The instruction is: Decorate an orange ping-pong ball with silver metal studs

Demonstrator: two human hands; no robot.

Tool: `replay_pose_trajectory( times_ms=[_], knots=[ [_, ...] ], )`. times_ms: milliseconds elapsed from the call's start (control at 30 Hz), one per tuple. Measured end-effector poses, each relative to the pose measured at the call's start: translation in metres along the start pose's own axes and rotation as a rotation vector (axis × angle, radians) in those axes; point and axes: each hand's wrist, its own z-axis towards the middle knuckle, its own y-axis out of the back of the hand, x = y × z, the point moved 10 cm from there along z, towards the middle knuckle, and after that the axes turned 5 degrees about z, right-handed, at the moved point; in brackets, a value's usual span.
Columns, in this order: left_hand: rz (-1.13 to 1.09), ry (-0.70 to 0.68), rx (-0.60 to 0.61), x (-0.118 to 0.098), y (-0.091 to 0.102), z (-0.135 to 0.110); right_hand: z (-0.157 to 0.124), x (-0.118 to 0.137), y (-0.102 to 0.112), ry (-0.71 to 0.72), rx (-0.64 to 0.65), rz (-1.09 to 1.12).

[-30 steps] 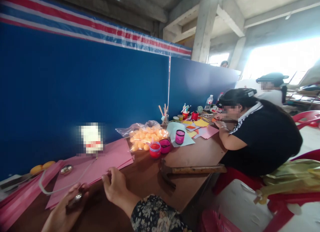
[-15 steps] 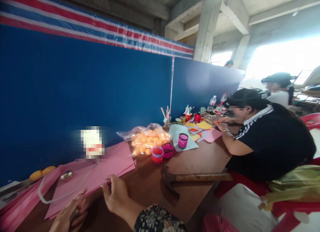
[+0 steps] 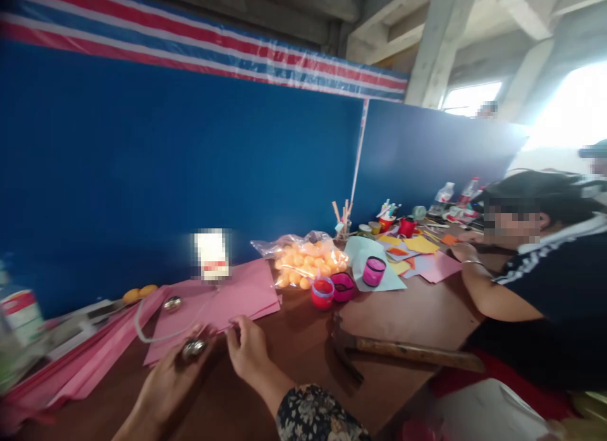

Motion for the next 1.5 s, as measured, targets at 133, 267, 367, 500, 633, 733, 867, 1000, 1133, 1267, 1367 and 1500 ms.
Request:
replay_pose_trajectory(
  times_ms=[133, 267, 367, 500, 633, 733, 867, 1000, 1133, 1267, 1367, 1500],
  knots=[
    [0.016, -0.04, -0.019, -0.004, 0.005, 0.002, 0.001, -0.005, -0.004, 0.013, 0.02, 0.026],
    [0.005, 0.007, -0.007, 0.001, 0.008, -0.001, 0.002, -0.009, -0.008, 0.03, 0.032, 0.059],
    [0.005, -0.009, -0.014, 0.003, 0.007, -0.005, 0.002, -0.01, -0.009, 0.025, 0.045, 0.069],
    [0.016, -0.002, 0.013, 0.008, -0.001, -0.014, 0.002, -0.006, -0.008, 0.025, 0.082, 0.059],
    [-0.027, -0.003, 0.036, 0.007, -0.007, -0.022, 0.001, -0.001, -0.008, 0.028, 0.11, 0.062],
    [-0.148, -0.005, 0.032, 0.004, -0.008, -0.027, 0.0, 0.0, -0.009, 0.029, 0.112, 0.072],
    [-0.175, -0.011, 0.009, 0.002, -0.005, -0.032, 0.0, -0.001, -0.01, 0.034, 0.102, 0.068],
    [-0.158, 0.041, -0.064, 0.008, 0.009, -0.032, 0.0, -0.002, -0.013, 0.029, 0.129, 0.01],
    [-0.158, 0.047, -0.094, 0.008, 0.014, -0.029, 0.0, 0.001, -0.011, 0.034, 0.117, 0.029],
    [-0.14, 0.039, -0.038, 0.004, 0.007, -0.026, -0.001, 0.005, -0.011, 0.066, 0.119, 0.032],
    [-0.094, 0.024, -0.017, 0.002, 0.002, -0.024, -0.001, 0.006, -0.012, 0.07, 0.118, 0.017],
    [-0.044, 0.012, -0.017, 0.003, 0.0, -0.022, -0.001, 0.004, -0.012, 0.066, 0.109, -0.005]
  ],
)
